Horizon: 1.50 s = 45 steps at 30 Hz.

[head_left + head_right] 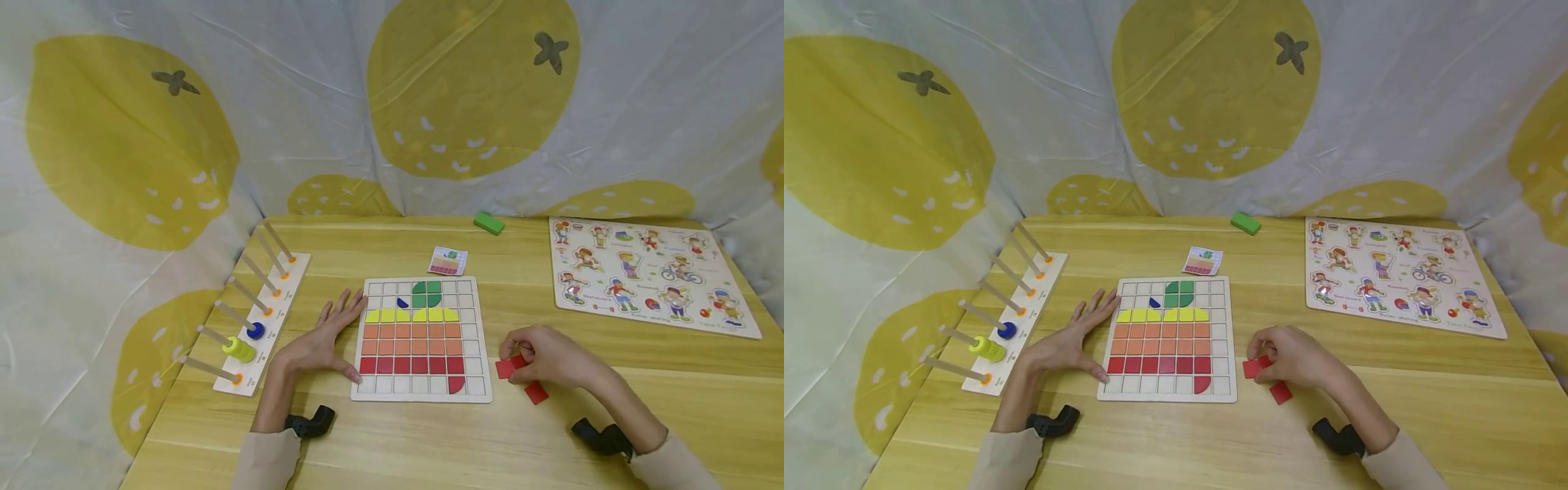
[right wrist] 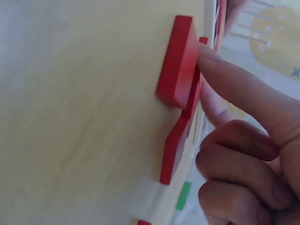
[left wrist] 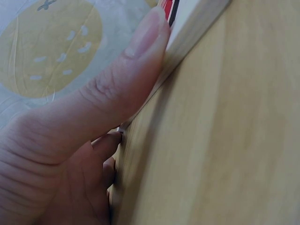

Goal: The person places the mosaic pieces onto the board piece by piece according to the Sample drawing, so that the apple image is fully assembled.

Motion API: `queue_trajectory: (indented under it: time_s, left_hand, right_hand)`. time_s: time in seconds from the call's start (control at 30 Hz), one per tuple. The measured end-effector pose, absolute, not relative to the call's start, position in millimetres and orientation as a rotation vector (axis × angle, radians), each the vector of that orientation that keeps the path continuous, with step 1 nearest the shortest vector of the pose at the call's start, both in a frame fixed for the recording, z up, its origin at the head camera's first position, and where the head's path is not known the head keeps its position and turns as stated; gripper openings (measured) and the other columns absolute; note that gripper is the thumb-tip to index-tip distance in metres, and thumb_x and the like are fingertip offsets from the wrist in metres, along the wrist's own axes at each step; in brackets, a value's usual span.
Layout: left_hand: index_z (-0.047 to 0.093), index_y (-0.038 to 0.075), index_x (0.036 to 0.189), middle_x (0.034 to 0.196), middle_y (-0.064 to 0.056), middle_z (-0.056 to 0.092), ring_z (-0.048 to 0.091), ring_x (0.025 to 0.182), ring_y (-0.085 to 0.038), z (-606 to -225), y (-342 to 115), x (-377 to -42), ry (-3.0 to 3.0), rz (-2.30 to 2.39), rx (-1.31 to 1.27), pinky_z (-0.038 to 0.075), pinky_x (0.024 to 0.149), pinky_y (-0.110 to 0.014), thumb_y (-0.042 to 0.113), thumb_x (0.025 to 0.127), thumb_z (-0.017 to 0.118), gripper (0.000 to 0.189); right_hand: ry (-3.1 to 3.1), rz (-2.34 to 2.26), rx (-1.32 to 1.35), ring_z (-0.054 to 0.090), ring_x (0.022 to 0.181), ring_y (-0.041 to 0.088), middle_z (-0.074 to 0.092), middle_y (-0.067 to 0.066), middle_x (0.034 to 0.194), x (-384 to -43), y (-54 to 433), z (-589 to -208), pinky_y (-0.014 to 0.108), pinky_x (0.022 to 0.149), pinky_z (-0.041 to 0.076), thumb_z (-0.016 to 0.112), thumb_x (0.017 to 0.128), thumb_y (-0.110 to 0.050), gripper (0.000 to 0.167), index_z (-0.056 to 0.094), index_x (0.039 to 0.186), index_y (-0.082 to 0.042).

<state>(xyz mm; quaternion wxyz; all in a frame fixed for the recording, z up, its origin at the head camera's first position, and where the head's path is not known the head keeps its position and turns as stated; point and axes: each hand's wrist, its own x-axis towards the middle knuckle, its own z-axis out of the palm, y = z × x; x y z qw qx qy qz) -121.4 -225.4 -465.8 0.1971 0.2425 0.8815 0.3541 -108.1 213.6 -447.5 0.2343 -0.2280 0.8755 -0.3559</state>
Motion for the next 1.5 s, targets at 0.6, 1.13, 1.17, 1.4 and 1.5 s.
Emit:
queue_trajectory:
  time_s: [0.6, 1.13, 1.17, 1.4, 1.5]
  left_hand:
    - [0.010, 0.013, 0.168, 0.176, -0.009, -0.004, -0.016, 0.162, -0.036, -462, -224, -121, 2.474, 0.977, 0.689, -0.014, 0.127, -0.063, 0.035, 0.060, 0.100, 0.143]
    - [0.010, 0.012, 0.168, 0.176, -0.009, -0.004, -0.016, 0.162, -0.035, -464, -225, -120, 2.477, 0.980, 0.681, -0.014, 0.127, -0.063, 0.035, 0.059, 0.101, 0.143]
    - [0.010, 0.012, 0.168, 0.176, -0.009, -0.004, -0.017, 0.162, -0.035, -465, -225, -120, 2.476, 0.981, 0.680, -0.014, 0.127, -0.062, 0.035, 0.059, 0.101, 0.143]
    - [0.010, 0.013, 0.168, 0.176, -0.008, -0.004, -0.016, 0.162, -0.035, -466, -226, -120, 2.482, 0.973, 0.676, -0.013, 0.127, -0.063, 0.036, 0.059, 0.101, 0.143]
    - [0.010, 0.013, 0.168, 0.177, -0.008, -0.004, -0.016, 0.162, -0.035, -466, -225, -121, 2.483, 0.974, 0.674, -0.013, 0.127, -0.063, 0.036, 0.059, 0.101, 0.143]
  right_hand:
    - [2.511, -0.937, -0.771, 0.037, 0.054, 0.002, 0.042, -0.011, 0.058, -86, 122, -441, 0.018, 0.052, 0.027, 0.089, 0.080, -0.021, 0.020, 0.075, 0.093, -0.013]
    - [2.475, -0.980, -0.835, 0.040, 0.058, 0.004, 0.050, -0.010, 0.064, -85, 112, -441, 0.019, 0.054, 0.028, 0.088, 0.079, -0.013, 0.019, 0.080, 0.096, -0.016]
    - [2.462, -0.990, -0.845, 0.040, 0.059, 0.003, 0.053, -0.010, 0.066, -85, 113, -442, 0.019, 0.054, 0.029, 0.088, 0.080, -0.012, 0.019, 0.081, 0.097, -0.016]
    - [2.528, -0.903, -0.906, 0.044, 0.067, 0.003, 0.065, -0.013, 0.074, -84, 111, -442, 0.019, 0.058, 0.034, 0.089, 0.080, -0.018, 0.017, 0.084, 0.096, -0.018]
    - [2.542, -0.880, -0.916, 0.043, 0.066, 0.003, 0.063, -0.014, 0.071, -85, 111, -441, 0.019, 0.057, 0.034, 0.089, 0.080, -0.017, 0.017, 0.084, 0.096, -0.017]
